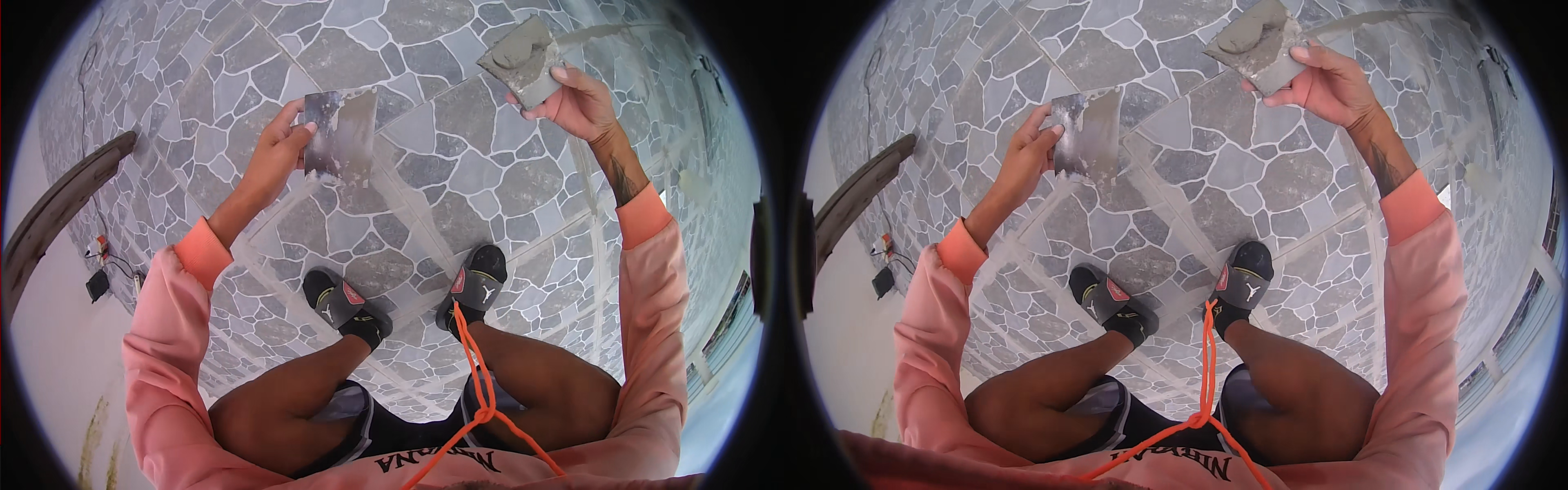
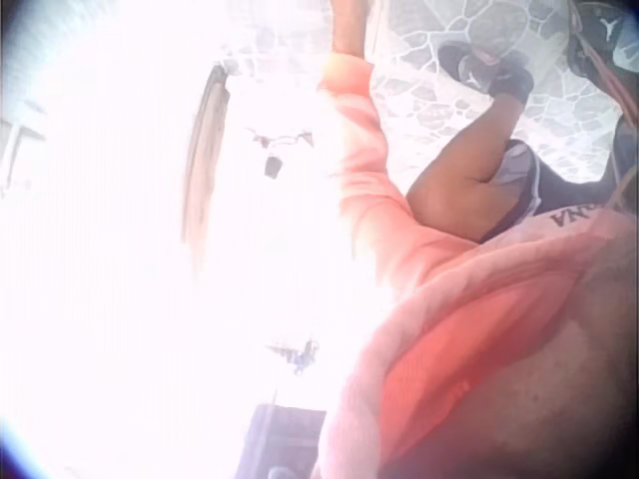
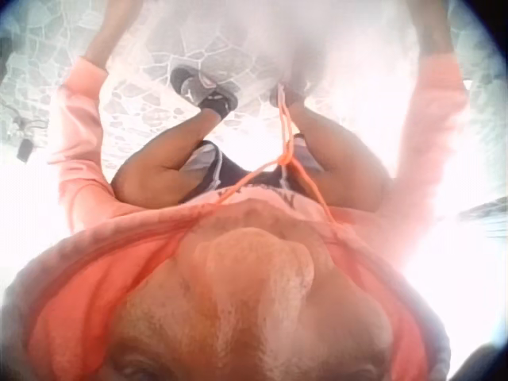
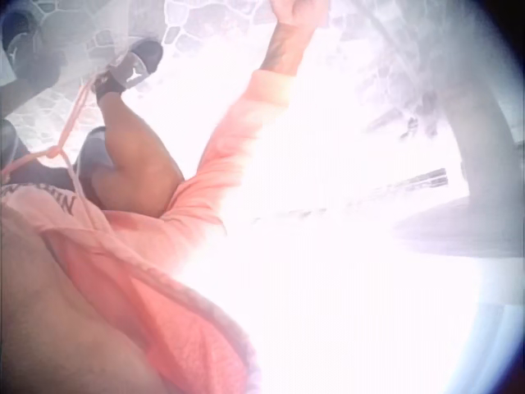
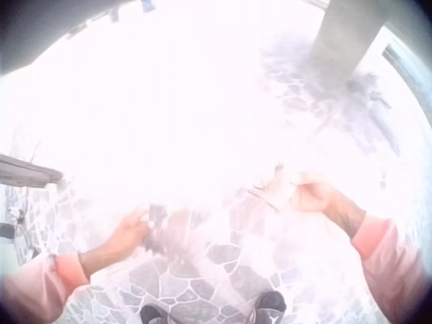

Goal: The person applies grout to the spaces between floor tiles using two metal spatulas to spread and smooth the material.

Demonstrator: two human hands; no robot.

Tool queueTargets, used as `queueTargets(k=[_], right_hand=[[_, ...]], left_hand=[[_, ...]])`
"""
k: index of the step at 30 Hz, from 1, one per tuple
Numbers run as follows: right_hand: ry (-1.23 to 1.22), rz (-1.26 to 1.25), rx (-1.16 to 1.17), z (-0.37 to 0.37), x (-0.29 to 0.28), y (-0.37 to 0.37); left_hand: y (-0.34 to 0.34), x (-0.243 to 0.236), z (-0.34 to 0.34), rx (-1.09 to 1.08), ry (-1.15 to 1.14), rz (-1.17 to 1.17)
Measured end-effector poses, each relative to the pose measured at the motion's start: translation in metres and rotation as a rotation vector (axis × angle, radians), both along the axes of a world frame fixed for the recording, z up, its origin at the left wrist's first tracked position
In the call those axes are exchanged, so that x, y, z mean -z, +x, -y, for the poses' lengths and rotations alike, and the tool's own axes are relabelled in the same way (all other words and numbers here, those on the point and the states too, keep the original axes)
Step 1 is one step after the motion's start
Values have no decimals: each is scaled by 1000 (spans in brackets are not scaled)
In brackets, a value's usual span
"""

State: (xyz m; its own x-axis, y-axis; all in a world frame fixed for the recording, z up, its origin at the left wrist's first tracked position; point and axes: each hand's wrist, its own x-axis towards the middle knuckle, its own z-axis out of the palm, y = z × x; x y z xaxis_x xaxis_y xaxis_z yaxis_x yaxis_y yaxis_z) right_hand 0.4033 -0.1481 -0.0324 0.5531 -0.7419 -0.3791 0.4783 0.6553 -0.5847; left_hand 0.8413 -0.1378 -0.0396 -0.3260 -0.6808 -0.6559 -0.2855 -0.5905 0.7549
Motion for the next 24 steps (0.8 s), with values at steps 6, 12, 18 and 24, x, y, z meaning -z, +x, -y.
queueTargets(k=[6,12,18,24], right_hand=[[-103,-206,-40,18,32,-51],[-86,-308,148,22,12,-74],[-53,-629,456,10,43,-76],[-435,-1646,-70,24,43,-73]], left_hand=[[-5,32,2,-46,45,-103],[1,22,9,-18,45,-92],[-7,22,-4,-5,42,-177],[-9,19,-21,-10,62,-155]])
